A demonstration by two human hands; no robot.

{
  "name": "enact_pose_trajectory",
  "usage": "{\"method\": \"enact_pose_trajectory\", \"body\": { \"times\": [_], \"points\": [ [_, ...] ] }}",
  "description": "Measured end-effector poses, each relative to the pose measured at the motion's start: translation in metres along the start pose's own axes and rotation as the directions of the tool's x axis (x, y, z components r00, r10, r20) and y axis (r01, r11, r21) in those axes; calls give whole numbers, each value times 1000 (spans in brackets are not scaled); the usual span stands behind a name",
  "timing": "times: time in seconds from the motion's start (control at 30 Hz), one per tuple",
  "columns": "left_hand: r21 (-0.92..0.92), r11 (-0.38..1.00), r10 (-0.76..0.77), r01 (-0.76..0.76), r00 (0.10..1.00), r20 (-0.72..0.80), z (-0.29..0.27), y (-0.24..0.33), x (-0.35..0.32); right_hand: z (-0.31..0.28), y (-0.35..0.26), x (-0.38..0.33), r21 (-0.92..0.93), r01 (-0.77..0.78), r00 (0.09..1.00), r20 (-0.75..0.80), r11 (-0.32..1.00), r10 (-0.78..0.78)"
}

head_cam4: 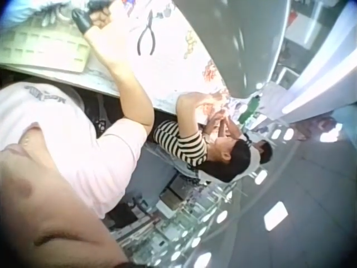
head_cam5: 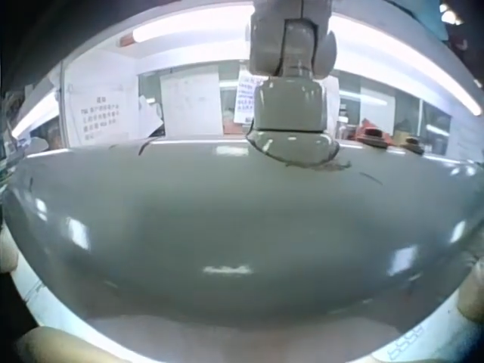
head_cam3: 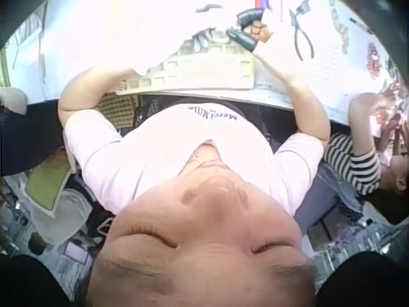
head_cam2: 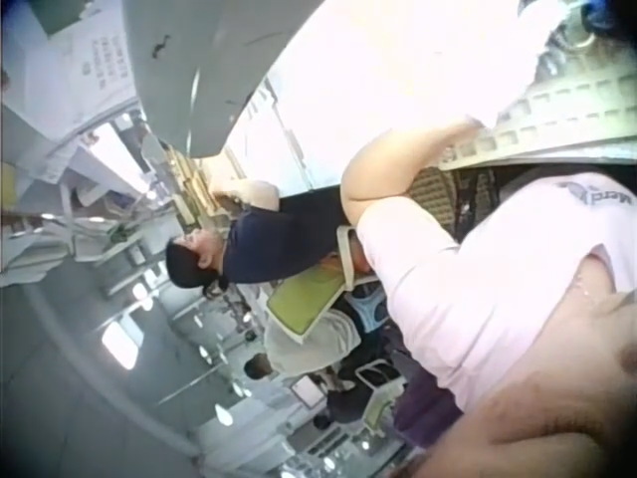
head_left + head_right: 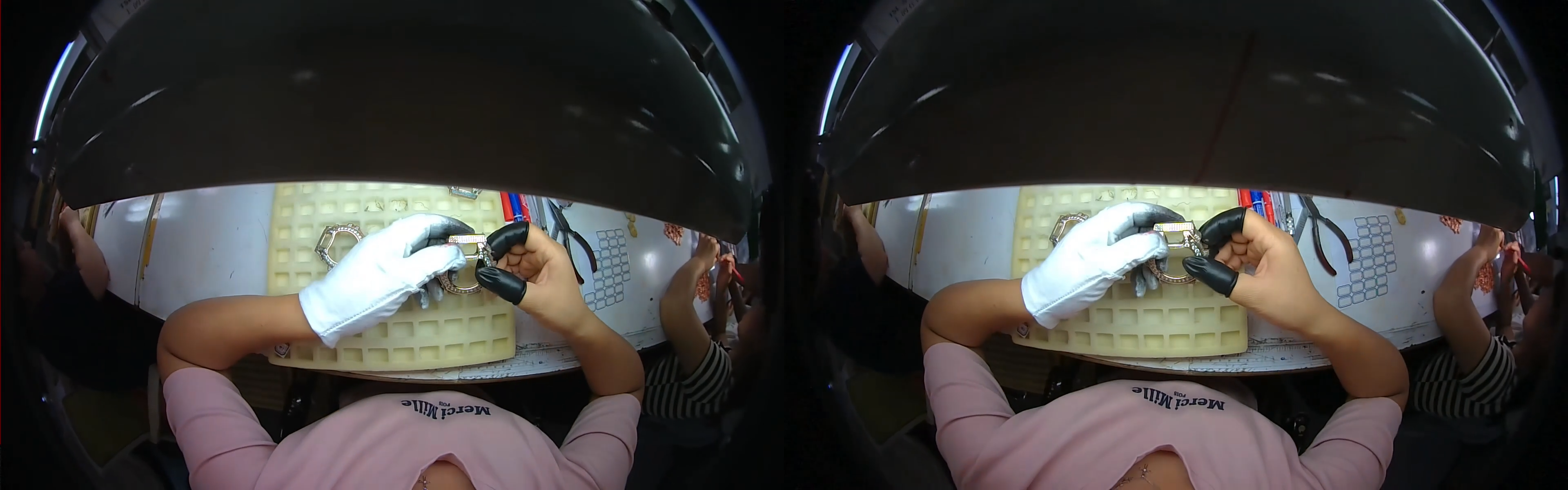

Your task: Assembling and adjusting components into a jeweled watch bezel at a jewelry workshop bench.

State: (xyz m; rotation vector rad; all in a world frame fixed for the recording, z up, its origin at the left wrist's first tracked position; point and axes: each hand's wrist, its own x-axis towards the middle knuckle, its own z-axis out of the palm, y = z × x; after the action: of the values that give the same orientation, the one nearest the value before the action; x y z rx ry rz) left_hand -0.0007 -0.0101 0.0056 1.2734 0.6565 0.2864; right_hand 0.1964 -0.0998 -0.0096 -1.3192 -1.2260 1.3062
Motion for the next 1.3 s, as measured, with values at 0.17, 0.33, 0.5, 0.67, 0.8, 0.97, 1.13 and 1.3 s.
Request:
{"method": "enact_pose_trajectory", "body": {
  "times": [0.17, 0.33, 0.5, 0.67, 0.8, 0.97, 1.13, 1.3],
  "points": [
    [-76, 997, -5, 7, 1000, 23, 1, 0, -1, 0, 2, 1, 6, 43, 999, -10, 999, -43],
    [-47, 999, 21, -21, 1000, 0, 1, -4, 1, 0, 6, 0, -99, 83, 996, -17, 992, -85],
    [118, 969, 224, -215, 972, -72, 4, -16, 0, 2, 2, 0, -286, 187, 977, -49, 940, -210],
    [40, 994, 107, -106, 994, -23, 4, -8, -3, 2, 3, 2, -516, 339, 908, -41, 787, -418],
    [483, 779, 435, -401, 899, 44, 0, -13, -2, 1, 4, 4, -585, 390, 873, -10, 711, -487],
    [234, 920, 326, -314, 945, -15, 2, -17, 0, 0, 7, 6, -596, 449, 834, 11, 666, -552],
    [419, 871, 280, -256, 960, 5, 3, -9, -4, -3, 7, 11, -666, 571, 720, 126, 480, -683],
    [354, 935, -17, 24, 1000, -22, 6, 7, -4, -3, 7, 8, -752, 605, 629, 250, 262, -736]
  ]
}}
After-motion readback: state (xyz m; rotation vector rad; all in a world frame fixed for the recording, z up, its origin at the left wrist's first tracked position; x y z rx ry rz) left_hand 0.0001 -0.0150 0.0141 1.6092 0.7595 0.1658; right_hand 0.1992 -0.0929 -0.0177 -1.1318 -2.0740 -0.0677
